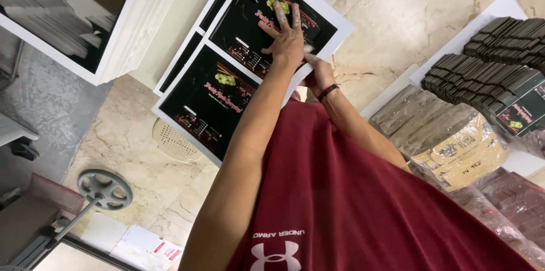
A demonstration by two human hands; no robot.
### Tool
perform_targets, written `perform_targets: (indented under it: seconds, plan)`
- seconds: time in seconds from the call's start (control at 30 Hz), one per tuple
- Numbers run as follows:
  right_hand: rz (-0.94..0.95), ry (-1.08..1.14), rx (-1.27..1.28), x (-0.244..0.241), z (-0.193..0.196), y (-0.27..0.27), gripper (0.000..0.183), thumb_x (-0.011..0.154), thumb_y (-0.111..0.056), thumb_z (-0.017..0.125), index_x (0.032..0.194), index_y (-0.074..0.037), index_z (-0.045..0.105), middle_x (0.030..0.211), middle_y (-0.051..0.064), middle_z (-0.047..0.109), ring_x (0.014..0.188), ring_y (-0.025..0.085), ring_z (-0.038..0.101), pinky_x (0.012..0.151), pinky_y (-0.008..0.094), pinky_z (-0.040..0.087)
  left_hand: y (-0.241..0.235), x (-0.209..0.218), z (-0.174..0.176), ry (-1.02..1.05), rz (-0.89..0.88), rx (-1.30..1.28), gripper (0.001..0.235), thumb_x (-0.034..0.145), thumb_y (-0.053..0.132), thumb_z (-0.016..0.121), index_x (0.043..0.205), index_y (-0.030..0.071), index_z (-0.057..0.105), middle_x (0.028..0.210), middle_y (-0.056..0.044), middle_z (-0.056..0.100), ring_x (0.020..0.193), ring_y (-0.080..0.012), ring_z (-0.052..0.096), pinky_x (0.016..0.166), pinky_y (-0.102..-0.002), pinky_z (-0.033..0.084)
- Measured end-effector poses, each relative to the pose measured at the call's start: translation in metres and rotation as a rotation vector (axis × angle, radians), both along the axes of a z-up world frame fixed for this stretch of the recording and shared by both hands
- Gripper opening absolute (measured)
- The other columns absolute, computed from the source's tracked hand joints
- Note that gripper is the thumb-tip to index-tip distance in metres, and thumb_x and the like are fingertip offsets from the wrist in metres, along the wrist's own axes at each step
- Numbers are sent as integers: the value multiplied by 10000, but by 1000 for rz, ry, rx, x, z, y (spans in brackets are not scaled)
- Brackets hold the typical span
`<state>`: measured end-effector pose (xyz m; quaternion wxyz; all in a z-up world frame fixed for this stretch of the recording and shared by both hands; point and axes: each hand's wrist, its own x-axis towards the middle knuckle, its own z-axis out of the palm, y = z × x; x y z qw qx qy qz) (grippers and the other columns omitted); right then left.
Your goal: The person is organizing and moving printed cardboard sheets and assembled box components in a factory setting.
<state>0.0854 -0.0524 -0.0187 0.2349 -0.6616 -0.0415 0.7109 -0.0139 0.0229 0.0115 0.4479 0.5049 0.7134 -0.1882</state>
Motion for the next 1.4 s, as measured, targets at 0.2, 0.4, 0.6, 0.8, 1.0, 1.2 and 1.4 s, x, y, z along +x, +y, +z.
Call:
perform_targets:
  seconds: [0.2, 0.4, 0.6, 0.8, 1.0, 1.2, 1.4]
  plan:
    - [-226, 33, -140, -6, -1, 15, 151, 917, -77, 599, 1032, -12, 672, 625, 176, 665, 532, 293, 644, 524, 462, 583, -3, -9, -3, -34, -76, 26, 1087, 921, -197, 489, 1656, 272, -159, 1568, -154, -448, 1447, -678, -231, 1007, -867, 337]
    - [-106, 6, -142, -2, -20, 6, 84, 875, -129, 628, 795, -103, 636, 663, 85, 680, 542, 220, 641, 450, 396, 551, -13, -4, -6, 15, -121, 52, 1098, 960, -75, 615, 1650, 253, -173, 1578, -192, -417, 1443, -701, -189, 975, -864, 360]
    - [198, -387, 485, 15, 10, -32, 92, 862, -205, 729, 814, -143, 681, 818, -47, 707, 743, 54, 614, 681, 274, 549, -35, 9, -31, 90, -126, 126, 1037, 958, 114, 666, 1670, 296, -64, 1637, -148, -318, 1468, -705, -83, 886, -858, 438]
    - [249, -251, 366, 14, 24, -6, 258, 902, -314, 767, 874, -112, 609, 760, 39, 661, 662, 149, 611, 623, 345, 554, -11, -12, -38, 37, -98, 225, 964, 1001, 185, 721, 1676, 193, 32, 1672, -191, -216, 1466, -706, -23, 925, -774, 517]
    - [120, -65, 63, 41, -33, -49, 856, 901, -497, 828, 1360, 96, 415, 1126, 327, 575, 944, 435, 664, 810, 566, 604, -55, -82, -11, 27, 7, 597, 565, 999, 198, 677, 1535, 198, 498, 1656, -138, 326, 1459, -546, 338, 980, -683, 502]
    - [853, -115, 110, -1, -37, -126, 546, 876, -427, 764, 1212, -2, 697, 1130, 235, 693, 1088, 377, 667, 969, 491, 552, -161, -239, -20, 364, 175, 659, 474, 1017, 423, 657, 1395, 138, 620, 1495, -128, 514, 1408, -394, 425, 1046, -660, 398]
    - [956, -130, -18, -91, -31, -209, 615, 820, -566, 715, 1009, 18, 751, 1062, 231, 719, 1021, 344, 678, 916, 458, 537, -203, -303, -37, 113, 300, 648, 498, 951, 478, 716, 1315, 142, 672, 1316, -69, 662, 1247, -283, 624, 989, -485, 526]
